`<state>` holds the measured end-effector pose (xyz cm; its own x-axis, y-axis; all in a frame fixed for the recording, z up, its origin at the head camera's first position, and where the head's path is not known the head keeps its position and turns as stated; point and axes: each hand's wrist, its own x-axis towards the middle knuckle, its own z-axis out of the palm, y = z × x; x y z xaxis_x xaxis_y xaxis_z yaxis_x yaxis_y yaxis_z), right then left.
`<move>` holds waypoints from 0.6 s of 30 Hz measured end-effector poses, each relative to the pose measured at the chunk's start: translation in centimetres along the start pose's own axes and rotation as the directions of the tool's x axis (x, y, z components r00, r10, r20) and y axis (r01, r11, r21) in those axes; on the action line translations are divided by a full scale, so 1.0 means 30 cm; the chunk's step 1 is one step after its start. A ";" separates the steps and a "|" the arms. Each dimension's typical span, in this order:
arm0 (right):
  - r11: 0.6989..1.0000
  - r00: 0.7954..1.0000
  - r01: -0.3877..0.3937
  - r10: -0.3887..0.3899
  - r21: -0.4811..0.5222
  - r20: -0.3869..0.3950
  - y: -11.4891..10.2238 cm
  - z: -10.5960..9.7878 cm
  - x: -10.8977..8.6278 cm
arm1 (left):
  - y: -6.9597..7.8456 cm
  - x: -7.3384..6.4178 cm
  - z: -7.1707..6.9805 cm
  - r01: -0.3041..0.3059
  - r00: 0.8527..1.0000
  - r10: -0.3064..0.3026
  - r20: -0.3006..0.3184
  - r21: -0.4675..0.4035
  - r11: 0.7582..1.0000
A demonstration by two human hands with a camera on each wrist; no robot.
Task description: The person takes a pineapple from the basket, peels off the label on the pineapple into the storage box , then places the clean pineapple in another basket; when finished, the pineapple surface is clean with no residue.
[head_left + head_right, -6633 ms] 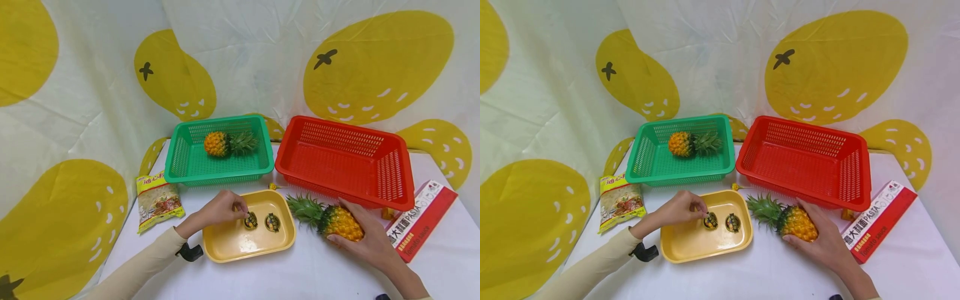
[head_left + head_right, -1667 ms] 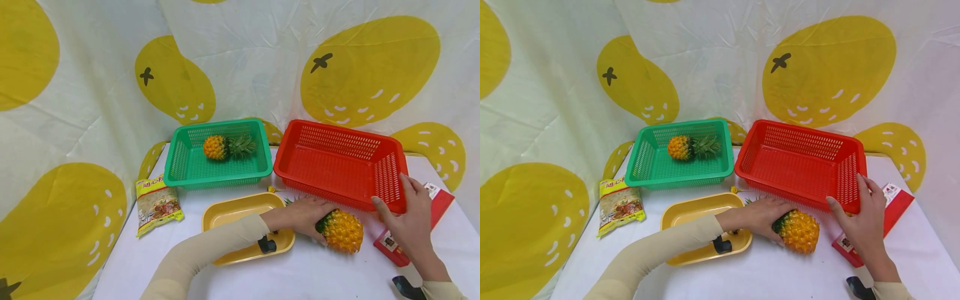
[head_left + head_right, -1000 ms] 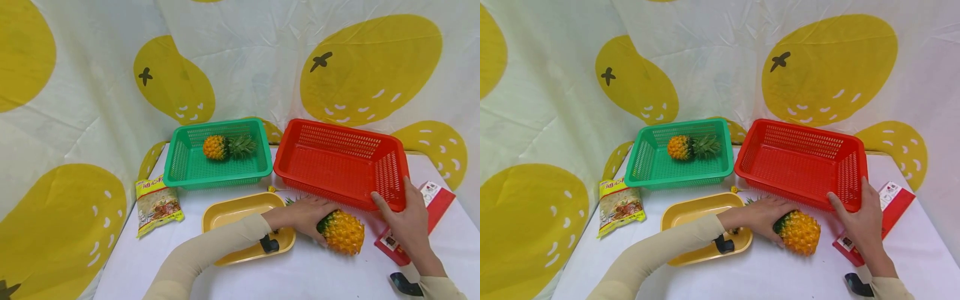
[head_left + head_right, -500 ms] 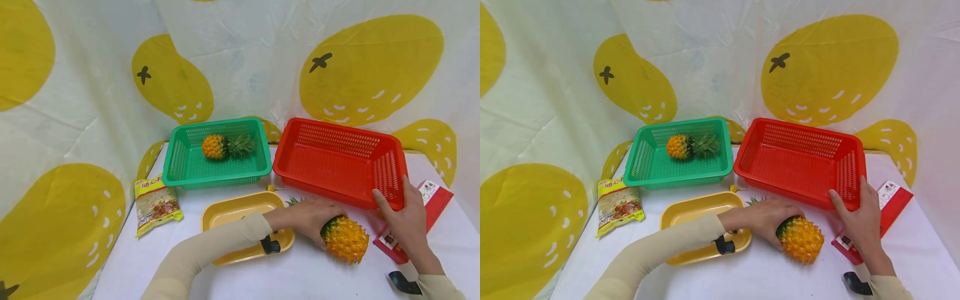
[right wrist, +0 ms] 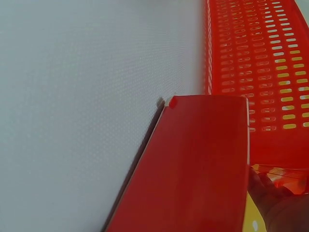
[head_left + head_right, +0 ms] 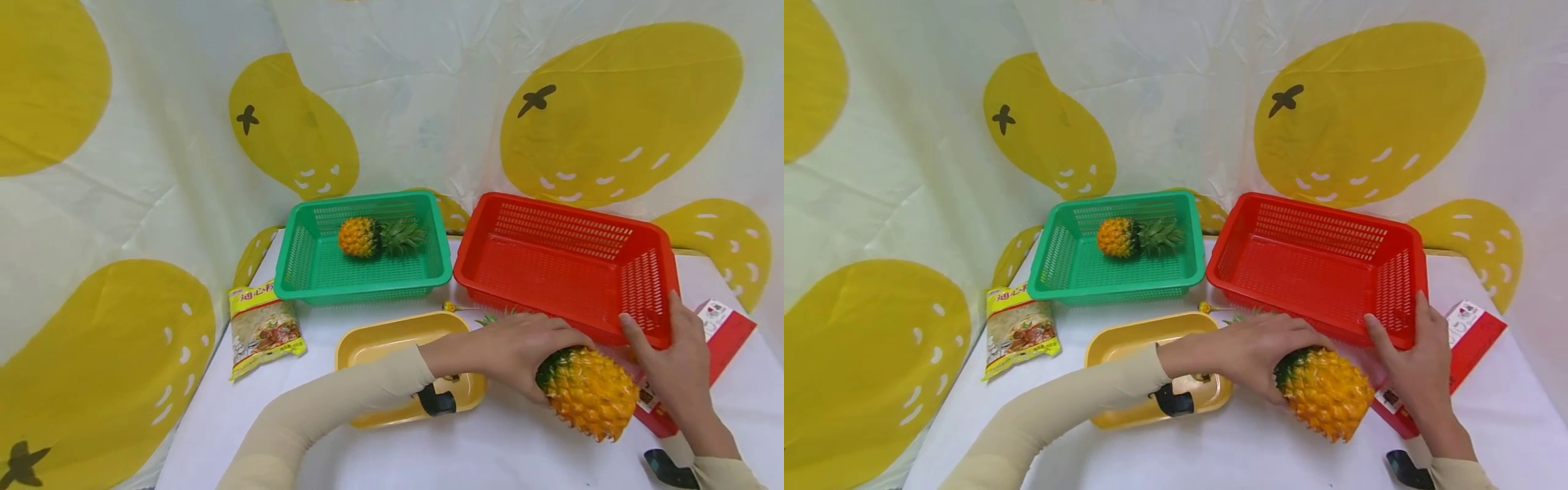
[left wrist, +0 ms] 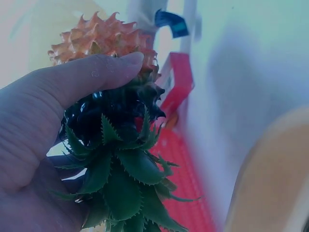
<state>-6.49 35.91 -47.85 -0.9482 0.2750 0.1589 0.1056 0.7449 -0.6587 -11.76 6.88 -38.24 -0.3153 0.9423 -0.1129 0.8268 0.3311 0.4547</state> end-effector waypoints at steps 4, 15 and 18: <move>1.000 1.000 -0.011 0.011 0.002 0.009 0.002 0.000 0.000 | -0.023 -0.060 -0.050 0.030 0.998 -0.029 -0.049 0.013 0.999; 1.000 0.999 -0.027 0.027 -0.001 0.028 0.007 -0.001 0.010 | -0.134 -0.205 -0.144 0.114 0.971 -0.108 -0.214 0.015 0.993; 1.000 0.999 -0.027 0.027 0.002 0.029 0.002 -0.003 0.010 | -0.172 -0.243 -0.168 0.138 0.961 -0.137 -0.241 -0.009 0.990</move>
<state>-6.73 36.09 -47.80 -0.9533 0.2771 0.1200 0.1305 0.7364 -0.6638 -16.07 -1.96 -35.32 -0.5282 0.8480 0.0426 0.7708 0.4579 0.4429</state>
